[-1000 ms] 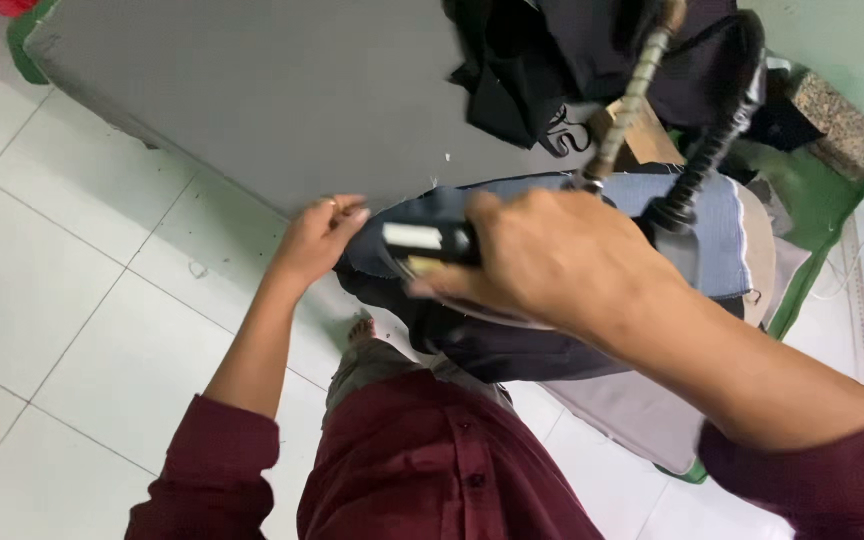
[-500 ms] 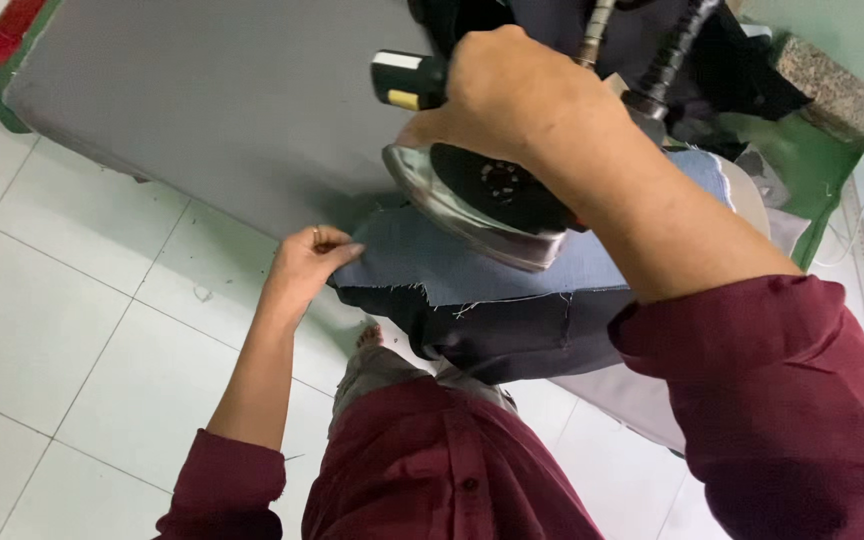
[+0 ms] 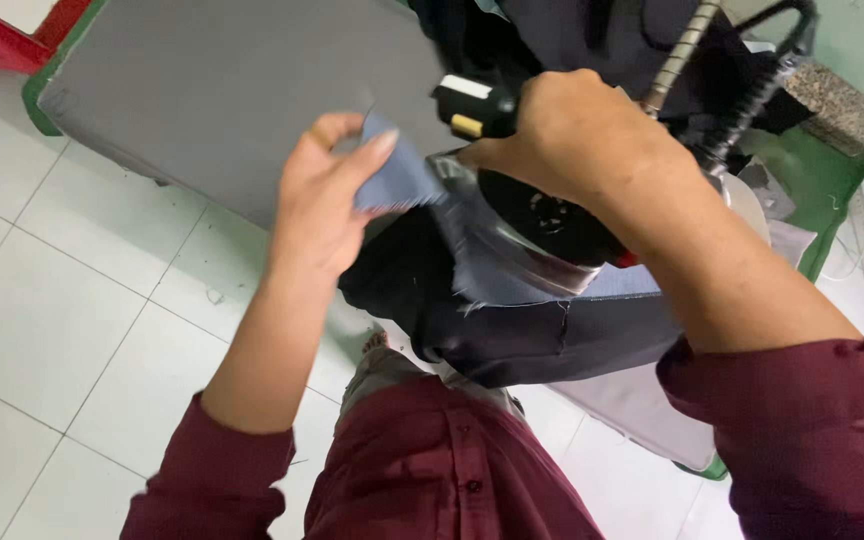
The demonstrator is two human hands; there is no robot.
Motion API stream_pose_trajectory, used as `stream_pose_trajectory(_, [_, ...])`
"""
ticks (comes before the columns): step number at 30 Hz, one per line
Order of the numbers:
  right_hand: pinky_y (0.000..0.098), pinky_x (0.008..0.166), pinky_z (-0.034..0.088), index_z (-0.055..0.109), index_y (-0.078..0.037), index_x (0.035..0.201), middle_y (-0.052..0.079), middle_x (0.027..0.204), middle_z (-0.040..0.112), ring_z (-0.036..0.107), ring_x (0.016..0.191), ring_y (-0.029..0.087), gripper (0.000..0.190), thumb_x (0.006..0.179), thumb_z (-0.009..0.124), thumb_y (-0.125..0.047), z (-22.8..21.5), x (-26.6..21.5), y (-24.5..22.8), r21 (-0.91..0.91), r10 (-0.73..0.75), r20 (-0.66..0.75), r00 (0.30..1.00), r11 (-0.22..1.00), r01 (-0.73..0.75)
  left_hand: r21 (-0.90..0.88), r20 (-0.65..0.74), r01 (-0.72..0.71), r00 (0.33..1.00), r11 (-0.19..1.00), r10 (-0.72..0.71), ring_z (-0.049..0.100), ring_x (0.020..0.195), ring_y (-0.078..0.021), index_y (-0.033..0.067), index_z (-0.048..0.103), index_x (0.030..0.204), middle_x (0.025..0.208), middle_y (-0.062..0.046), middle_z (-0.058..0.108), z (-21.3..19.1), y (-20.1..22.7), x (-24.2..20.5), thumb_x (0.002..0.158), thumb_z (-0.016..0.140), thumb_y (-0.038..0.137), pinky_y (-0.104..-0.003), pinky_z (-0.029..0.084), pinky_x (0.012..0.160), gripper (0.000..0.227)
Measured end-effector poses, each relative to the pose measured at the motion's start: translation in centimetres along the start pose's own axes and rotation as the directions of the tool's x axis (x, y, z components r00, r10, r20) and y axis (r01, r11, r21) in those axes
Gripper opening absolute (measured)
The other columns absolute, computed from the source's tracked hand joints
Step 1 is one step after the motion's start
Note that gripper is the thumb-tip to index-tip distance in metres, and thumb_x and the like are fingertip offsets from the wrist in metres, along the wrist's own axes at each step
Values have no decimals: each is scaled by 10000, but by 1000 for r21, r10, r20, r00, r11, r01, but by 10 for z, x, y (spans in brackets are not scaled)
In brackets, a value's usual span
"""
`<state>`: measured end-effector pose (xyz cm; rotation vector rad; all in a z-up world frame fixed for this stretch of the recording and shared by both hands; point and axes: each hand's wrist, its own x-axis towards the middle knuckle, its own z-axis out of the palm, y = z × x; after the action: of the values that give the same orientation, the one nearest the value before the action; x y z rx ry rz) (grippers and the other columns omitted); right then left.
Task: The person irons a black garment on a pressing board using a steam iron and a light blue cloth. They repeatedly smooth the fabric, reposition the garment, and iron different sections, including the edges and seams.
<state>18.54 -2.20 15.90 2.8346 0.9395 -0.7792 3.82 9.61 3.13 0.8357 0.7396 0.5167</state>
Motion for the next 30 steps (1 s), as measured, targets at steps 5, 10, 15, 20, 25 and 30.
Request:
stream_pose_trajectory(5, [589,804,547,713,14,1123,338,1056,708,687,966,543,553,870,661,-475,7,6,32,15,35,-84,996,999,-34,-94,84,-39,995,995,47,757,800,-308,114,578,1081,960,-178,744,63,17,2,776,799,162,-473,697,678,380])
stream_pose_trajectory(10, [579,794,543,732,12,1073,335,1005,721,693,932,536,508,881,657,-452,11,6,58,22,88,-119,989,996,-86,-166,186,-106,973,980,137,757,801,-298,91,582,1095,966,-184,755,80,11,13,822,779,141,-464,709,681,341])
stream_pose_trajectory(15, [555,706,530,697,-36,1056,224,979,709,684,850,457,468,918,664,-482,9,-3,68,98,162,-108,981,983,-152,-207,197,-218,946,954,259,727,833,-215,106,564,1048,993,-71,685,89,17,8,847,768,144,-479,717,713,289])
stream_pose_trajectory(20, [558,704,528,700,-24,1051,251,988,700,676,849,475,466,915,646,-467,10,-6,70,101,174,-115,978,982,-162,-231,209,-187,949,955,236,738,790,-238,98,535,1057,905,-129,734,92,19,1,817,788,158,-474,706,717,354])
stream_pose_trajectory(25, [552,721,529,717,-89,1047,219,970,719,684,852,449,424,893,658,-479,7,-6,73,96,159,-115,981,984,-148,-208,212,-198,947,958,242,767,836,-276,96,552,1089,936,-155,759,86,26,-11,813,796,185,-456,698,729,378])
stream_pose_trajectory(30, [438,611,418,622,46,890,157,718,571,535,667,321,908,805,642,-858,-6,-8,65,-67,26,117,993,998,-18,-20,126,-237,963,971,237,704,835,-244,126,578,1201,1053,-102,661,51,29,-27,815,784,222,-392,650,626,448])
